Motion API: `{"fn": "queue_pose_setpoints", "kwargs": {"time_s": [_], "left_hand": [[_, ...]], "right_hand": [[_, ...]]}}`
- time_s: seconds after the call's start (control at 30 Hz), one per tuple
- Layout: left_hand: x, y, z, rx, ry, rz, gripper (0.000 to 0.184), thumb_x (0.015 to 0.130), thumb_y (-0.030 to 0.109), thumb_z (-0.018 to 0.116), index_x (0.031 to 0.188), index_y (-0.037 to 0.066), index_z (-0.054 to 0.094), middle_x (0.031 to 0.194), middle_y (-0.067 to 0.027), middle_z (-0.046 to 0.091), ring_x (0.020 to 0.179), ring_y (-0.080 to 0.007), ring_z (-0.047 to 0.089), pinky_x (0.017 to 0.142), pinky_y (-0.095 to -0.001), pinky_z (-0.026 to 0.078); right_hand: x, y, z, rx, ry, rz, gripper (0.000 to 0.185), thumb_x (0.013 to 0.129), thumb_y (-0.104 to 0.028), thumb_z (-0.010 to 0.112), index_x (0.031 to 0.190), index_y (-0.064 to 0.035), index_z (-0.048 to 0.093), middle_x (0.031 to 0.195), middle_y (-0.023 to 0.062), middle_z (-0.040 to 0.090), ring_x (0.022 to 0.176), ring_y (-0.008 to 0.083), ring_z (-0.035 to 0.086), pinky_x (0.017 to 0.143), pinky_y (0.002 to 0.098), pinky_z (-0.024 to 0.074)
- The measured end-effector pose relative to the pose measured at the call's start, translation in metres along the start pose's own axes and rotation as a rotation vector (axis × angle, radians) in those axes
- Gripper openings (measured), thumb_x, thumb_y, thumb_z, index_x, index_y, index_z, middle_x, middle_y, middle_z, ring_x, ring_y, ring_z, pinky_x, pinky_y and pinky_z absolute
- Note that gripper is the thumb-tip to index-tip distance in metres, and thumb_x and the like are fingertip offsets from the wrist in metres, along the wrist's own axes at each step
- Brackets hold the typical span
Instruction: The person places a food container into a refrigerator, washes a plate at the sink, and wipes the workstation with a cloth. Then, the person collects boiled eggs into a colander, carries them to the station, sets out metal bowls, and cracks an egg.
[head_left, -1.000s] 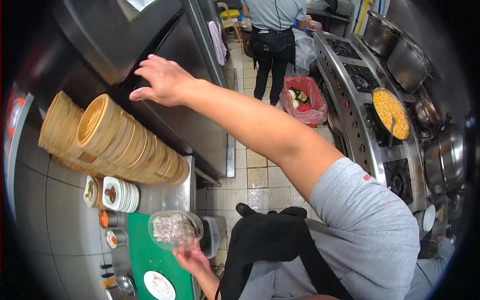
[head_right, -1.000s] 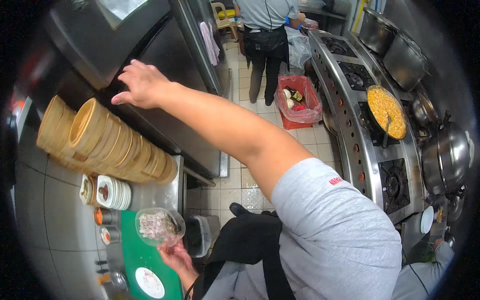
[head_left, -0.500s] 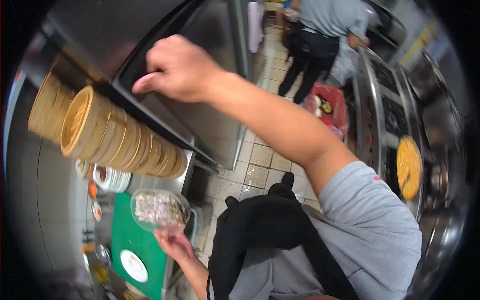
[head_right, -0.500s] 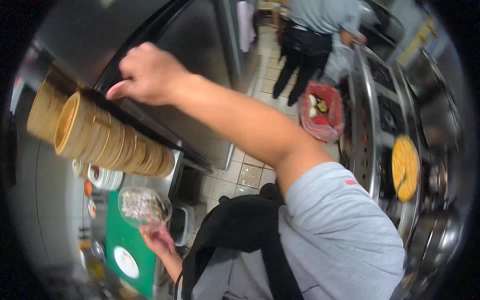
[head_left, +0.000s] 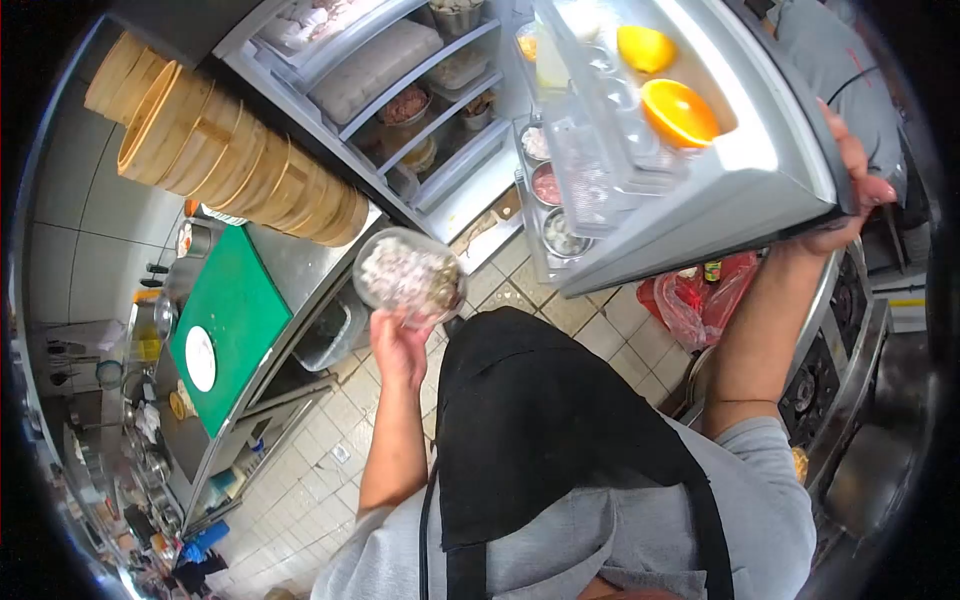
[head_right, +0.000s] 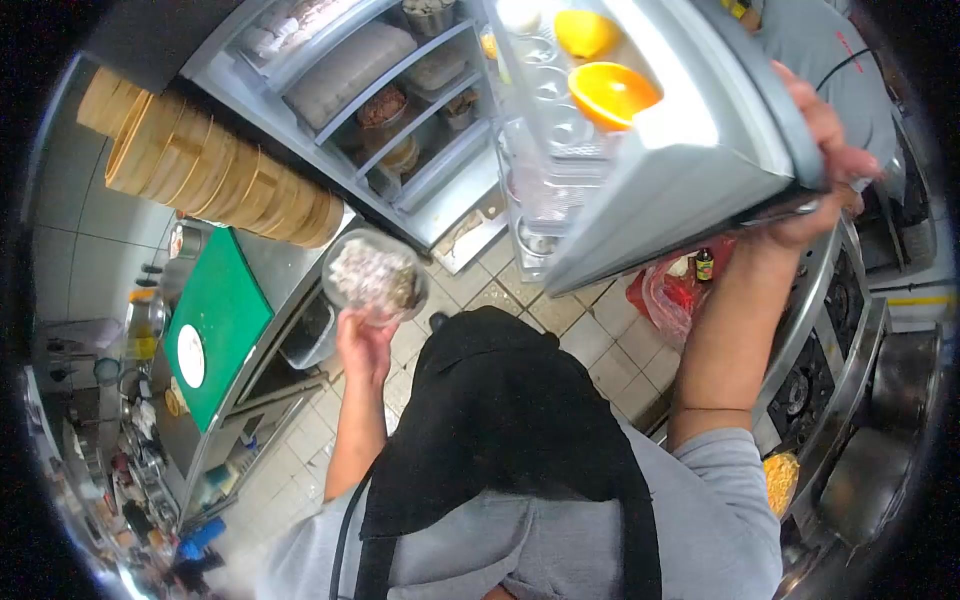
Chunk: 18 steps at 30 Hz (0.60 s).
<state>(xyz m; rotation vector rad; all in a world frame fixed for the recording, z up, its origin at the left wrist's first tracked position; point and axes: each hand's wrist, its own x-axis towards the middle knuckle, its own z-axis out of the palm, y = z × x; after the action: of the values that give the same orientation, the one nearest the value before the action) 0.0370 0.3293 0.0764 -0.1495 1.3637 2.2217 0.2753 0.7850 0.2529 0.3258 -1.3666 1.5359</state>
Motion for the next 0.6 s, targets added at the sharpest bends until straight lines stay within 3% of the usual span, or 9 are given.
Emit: {"fn": "queue_pose_setpoints", "kwargs": {"time_s": [0.1, 0.13, 0.17, 0.37, 0.5, 0.53, 0.6], "left_hand": [[0.022, -0.033, 0.045, 0.069, -0.038, -0.135, 0.008, 0.088, 0.013, 0.051, 0.095, 0.014, 0.053, 0.100, -0.0063, 0.061, 0.089, -0.0275, 0.062, 0.071, -0.0427, 0.055], [0.043, -0.051, 0.056, 0.091, -0.073, -0.199, 0.009, 0.087, 0.012, 0.051, 0.096, 0.013, 0.052, 0.101, -0.0067, 0.060, 0.088, -0.0276, 0.062, 0.070, -0.0416, 0.055], [0.054, -0.062, 0.060, 0.103, -0.063, -0.224, 0.011, 0.086, 0.011, 0.051, 0.097, 0.012, 0.052, 0.104, -0.0086, 0.059, 0.088, -0.0274, 0.063, 0.069, -0.0411, 0.056], [0.126, -0.131, 0.108, 0.125, -0.060, -0.324, 0.013, 0.087, 0.007, 0.052, 0.098, 0.011, 0.048, 0.105, -0.0100, 0.060, 0.086, -0.0249, 0.064, 0.064, -0.0355, 0.056], [0.211, -0.171, 0.115, 0.168, -0.089, -0.359, 0.020, 0.086, 0.010, 0.052, 0.105, 0.008, 0.047, 0.105, -0.0102, 0.059, 0.083, -0.0233, 0.063, 0.062, -0.0351, 0.056], [0.213, -0.184, 0.154, 0.201, -0.099, -0.319, 0.020, 0.086, 0.009, 0.052, 0.105, 0.008, 0.047, 0.105, -0.0101, 0.058, 0.082, -0.0231, 0.062, 0.063, -0.0358, 0.056], [0.261, -0.205, 0.157, 0.239, -0.023, -0.311, 0.020, 0.084, 0.009, 0.053, 0.104, 0.007, 0.047, 0.102, -0.0103, 0.058, 0.080, -0.0238, 0.060, 0.066, -0.0386, 0.056]], "right_hand": [[-0.006, -0.029, -0.078, 0.198, 0.173, 0.126, 0.084, 0.081, -0.066, 0.058, 0.119, 0.0096, 0.056, 0.127, 0.0224, 0.056, 0.114, 0.0287, 0.057, 0.100, 0.0405, 0.0435], [0.001, -0.032, -0.089, 0.157, 0.021, 0.159, 0.089, 0.080, -0.068, 0.057, 0.122, 0.0110, 0.053, 0.123, 0.0241, 0.058, 0.111, 0.0289, 0.058, 0.097, 0.0384, 0.0463], [0.004, -0.035, -0.117, 0.039, -0.198, 0.212, 0.059, 0.096, -0.056, 0.041, 0.106, -0.0009, 0.059, 0.128, 0.0175, 0.055, 0.119, 0.0299, 0.051, 0.105, 0.0472, 0.0353], [-0.013, -0.092, -0.206, -0.091, 0.279, 0.162, 0.058, 0.096, -0.055, 0.041, 0.106, -0.0012, 0.059, 0.128, 0.0172, 0.055, 0.119, 0.0297, 0.051, 0.105, 0.0471, 0.0351], [-0.017, -0.100, -0.247, -0.288, 0.465, 0.155, 0.057, 0.097, -0.055, 0.041, 0.106, -0.0013, 0.059, 0.128, 0.0170, 0.055, 0.119, 0.0295, 0.051, 0.105, 0.0470, 0.0350], [-0.018, -0.131, -0.271, -0.328, 0.502, 0.119, 0.057, 0.097, -0.054, 0.041, 0.106, -0.0014, 0.059, 0.128, 0.0169, 0.055, 0.119, 0.0295, 0.051, 0.105, 0.0470, 0.0349], [-0.014, -0.134, -0.281, -0.427, 0.573, 0.118, 0.057, 0.097, -0.054, 0.041, 0.106, -0.0015, 0.059, 0.128, 0.0169, 0.055, 0.119, 0.0294, 0.051, 0.105, 0.0470, 0.0348]]}}
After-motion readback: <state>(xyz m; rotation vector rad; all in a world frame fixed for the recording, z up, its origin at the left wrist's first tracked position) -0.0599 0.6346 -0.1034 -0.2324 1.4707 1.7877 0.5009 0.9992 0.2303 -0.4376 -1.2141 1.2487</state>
